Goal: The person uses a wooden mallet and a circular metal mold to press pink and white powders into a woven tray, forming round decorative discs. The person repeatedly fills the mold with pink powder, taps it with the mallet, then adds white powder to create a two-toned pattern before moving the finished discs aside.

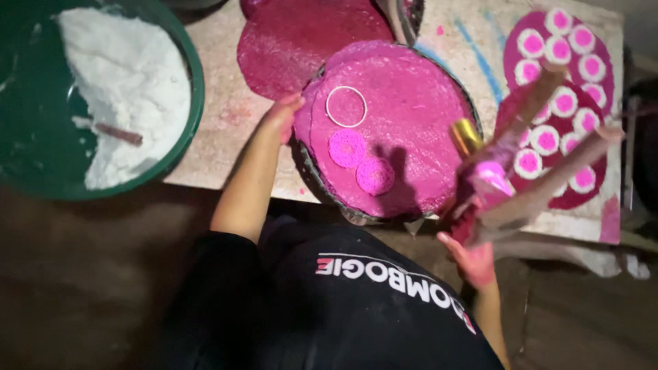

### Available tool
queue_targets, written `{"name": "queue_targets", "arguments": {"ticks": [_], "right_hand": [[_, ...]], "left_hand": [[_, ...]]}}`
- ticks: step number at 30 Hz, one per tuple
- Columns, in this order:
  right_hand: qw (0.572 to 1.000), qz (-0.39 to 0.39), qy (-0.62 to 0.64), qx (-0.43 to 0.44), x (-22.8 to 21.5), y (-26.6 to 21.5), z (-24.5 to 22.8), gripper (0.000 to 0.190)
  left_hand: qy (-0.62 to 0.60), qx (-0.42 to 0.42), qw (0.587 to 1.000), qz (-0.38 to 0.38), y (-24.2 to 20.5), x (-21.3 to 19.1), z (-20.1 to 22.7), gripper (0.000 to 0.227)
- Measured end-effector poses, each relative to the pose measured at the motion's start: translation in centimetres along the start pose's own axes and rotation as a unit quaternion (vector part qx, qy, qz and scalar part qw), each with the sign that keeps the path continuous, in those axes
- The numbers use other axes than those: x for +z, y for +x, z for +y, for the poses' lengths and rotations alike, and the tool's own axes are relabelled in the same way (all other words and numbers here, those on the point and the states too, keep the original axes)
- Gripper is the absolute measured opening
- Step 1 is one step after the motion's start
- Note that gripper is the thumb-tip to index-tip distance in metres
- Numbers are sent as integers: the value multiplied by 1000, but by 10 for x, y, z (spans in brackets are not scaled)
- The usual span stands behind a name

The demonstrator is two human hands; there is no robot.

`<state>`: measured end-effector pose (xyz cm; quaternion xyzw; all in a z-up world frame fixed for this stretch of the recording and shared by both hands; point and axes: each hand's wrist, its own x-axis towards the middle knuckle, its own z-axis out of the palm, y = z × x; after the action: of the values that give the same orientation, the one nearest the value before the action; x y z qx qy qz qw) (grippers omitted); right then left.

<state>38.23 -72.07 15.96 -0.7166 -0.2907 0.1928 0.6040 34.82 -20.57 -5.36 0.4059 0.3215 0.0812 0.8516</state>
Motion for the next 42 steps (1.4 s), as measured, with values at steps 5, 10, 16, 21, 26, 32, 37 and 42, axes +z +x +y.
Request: {"name": "queue_targets", "arguments": {"ticks": [5, 10, 16, 21, 26, 32, 37, 42], "right_hand": [[996, 23, 1, 82, 0, 3, -2, 88], [995, -11, 90, 46, 25, 20, 0, 93], [990, -6, 133, 50, 47, 46, -10, 91], [982, -1, 172, 76, 58, 43, -12, 93], [993, 1, 111, 45, 66, 41, -14, 96], [974, -175, 77, 123, 59, 75, -30, 113], [815, -374, 270, 351, 86, 109, -48, 109], [783, -391, 230, 425, 58, 155, -71, 104]], "left_hand": [[-86, 76, 993, -36, -70, -2, -29, 44], [-105, 61, 992, 37, -142, 24, -44, 45], [177, 275, 930, 169, -177, 73, 5, 62], [562, 396, 726, 4, -187, 97, 56, 50], [632, 393, 667, -31, -181, 108, 64, 18], [520, 399, 753, -66, -173, 118, 84, 61], [-337, 12, 814, -473, -135, 137, 146, 71], [-316, 125, 793, -505, -132, 161, 162, 61]]}}
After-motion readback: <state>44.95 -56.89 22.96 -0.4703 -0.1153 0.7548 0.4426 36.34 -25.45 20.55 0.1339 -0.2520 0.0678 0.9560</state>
